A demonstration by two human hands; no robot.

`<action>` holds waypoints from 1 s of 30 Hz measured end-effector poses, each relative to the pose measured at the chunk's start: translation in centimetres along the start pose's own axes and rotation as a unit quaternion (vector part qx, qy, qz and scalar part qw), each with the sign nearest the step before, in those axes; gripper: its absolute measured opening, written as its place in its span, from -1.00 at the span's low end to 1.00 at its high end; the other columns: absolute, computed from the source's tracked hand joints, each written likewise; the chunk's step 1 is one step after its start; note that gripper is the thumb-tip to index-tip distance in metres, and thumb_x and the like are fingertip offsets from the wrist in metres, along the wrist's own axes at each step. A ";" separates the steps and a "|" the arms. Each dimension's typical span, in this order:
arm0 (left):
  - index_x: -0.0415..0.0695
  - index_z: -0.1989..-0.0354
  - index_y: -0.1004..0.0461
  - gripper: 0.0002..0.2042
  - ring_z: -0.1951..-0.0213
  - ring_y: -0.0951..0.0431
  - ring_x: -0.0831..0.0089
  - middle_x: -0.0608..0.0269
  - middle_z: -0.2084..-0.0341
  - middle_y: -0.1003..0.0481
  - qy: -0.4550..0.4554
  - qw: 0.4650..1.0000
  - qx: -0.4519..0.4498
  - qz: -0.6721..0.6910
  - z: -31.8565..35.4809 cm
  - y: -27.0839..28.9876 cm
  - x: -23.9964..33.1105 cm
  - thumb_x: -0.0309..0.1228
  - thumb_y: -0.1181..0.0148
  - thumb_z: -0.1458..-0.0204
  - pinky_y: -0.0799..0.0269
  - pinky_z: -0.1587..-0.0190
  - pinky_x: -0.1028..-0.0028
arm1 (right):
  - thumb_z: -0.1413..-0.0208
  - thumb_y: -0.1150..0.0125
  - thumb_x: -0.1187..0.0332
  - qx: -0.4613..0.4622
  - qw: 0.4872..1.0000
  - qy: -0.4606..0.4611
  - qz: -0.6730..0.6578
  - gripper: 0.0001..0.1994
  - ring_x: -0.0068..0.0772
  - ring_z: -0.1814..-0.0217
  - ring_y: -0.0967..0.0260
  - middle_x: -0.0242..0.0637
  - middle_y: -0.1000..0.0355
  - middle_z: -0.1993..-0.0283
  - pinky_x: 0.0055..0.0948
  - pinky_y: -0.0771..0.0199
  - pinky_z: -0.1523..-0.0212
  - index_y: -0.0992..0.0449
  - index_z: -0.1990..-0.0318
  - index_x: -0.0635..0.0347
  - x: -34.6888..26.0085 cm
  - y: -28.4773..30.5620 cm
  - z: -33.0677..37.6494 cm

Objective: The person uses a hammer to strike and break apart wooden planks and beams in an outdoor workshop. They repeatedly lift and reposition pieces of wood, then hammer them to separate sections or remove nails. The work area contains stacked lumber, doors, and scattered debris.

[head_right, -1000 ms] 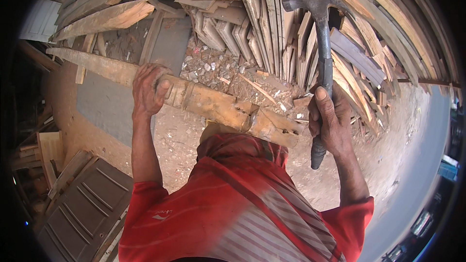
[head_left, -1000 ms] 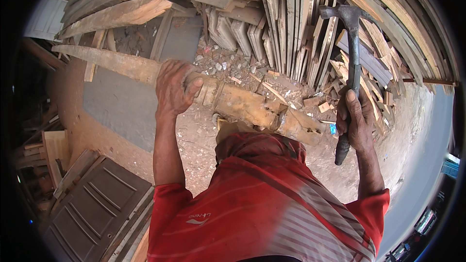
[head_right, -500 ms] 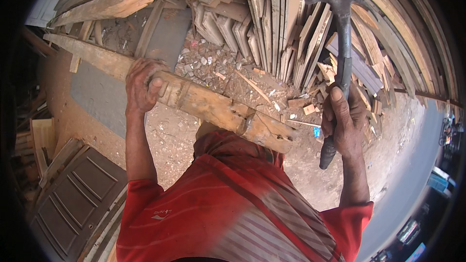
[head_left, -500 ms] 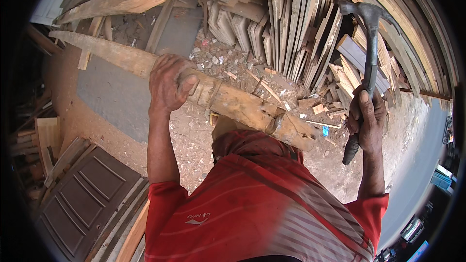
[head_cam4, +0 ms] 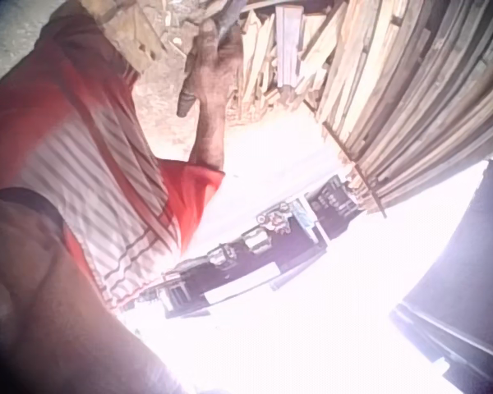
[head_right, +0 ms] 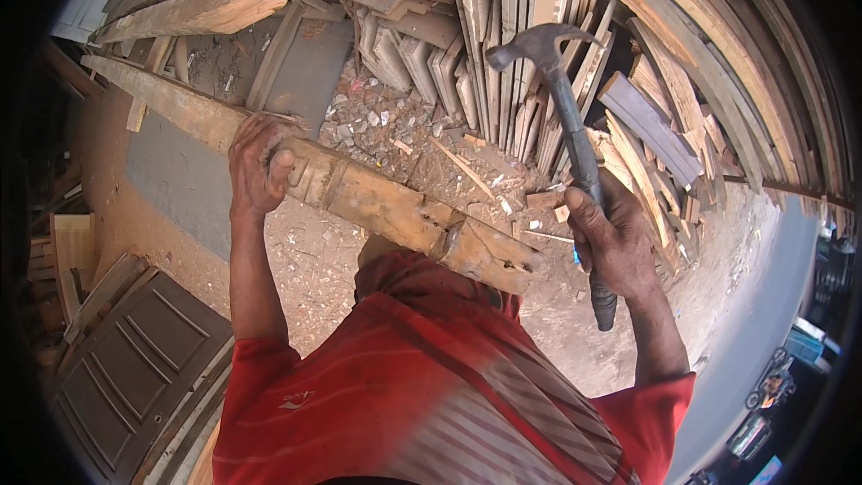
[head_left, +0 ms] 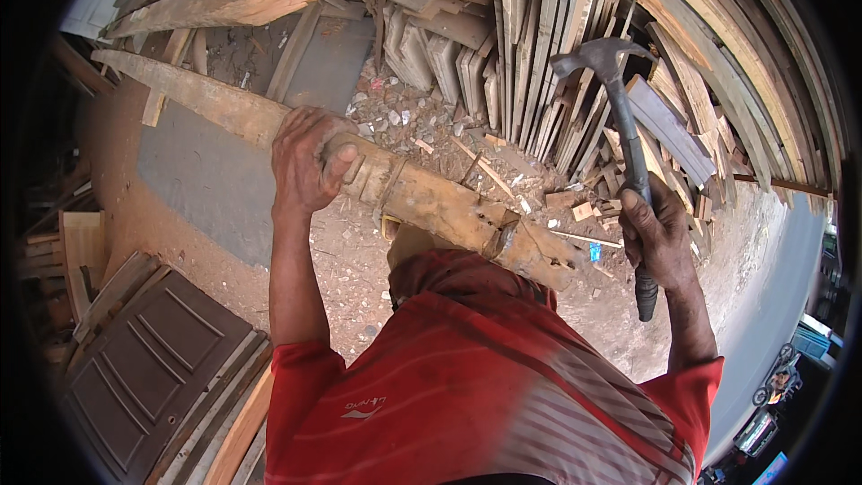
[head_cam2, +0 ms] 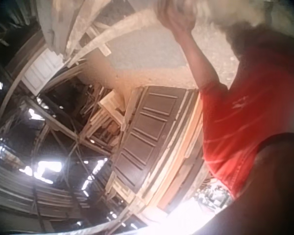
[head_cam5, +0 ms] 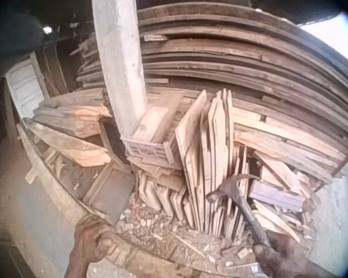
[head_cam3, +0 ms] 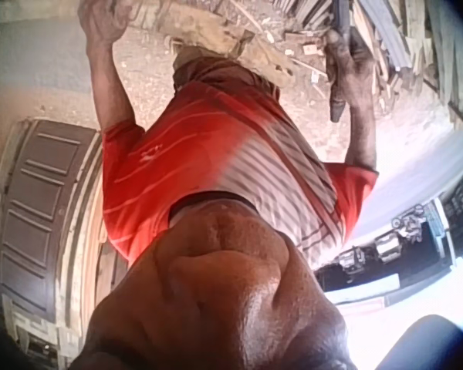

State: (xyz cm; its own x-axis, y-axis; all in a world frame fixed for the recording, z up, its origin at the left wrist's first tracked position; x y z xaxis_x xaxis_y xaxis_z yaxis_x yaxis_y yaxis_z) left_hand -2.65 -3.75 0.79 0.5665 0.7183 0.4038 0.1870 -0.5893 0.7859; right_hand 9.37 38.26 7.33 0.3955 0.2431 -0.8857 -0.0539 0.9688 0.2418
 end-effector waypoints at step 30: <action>-0.21 0.38 -0.58 -0.35 0.26 -0.56 -0.07 -0.01 0.40 -0.58 0.009 0.999 0.014 0.041 0.0 -0.5 -0.6 0.26 0.01 -0.19 -0.42 0.10 0.11 | -0.44 -0.04 0.15 0.110 0.969 0.148 -0.167 -0.72 -0.73 0.73 -0.01 -0.55 -0.10 0.61 -0.60 -0.10 0.74 -0.30 0.30 0.07 -2.9 0.8 -2.3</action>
State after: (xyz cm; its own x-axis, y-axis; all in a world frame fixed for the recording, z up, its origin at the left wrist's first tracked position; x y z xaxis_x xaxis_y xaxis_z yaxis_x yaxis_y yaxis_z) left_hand -3.13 -3.89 0.19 0.5665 0.6735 0.4748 0.1626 -0.6562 0.7368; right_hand 6.08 38.44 9.22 0.0748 -0.0481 -0.9960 0.2407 0.9702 -0.0288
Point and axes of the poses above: each hand's wrist, its own z-axis away from the middle knuckle, its own y-axis out of the back of the hand, x = y × z, the point moved 1 cm from there along -z, towards the middle knuckle
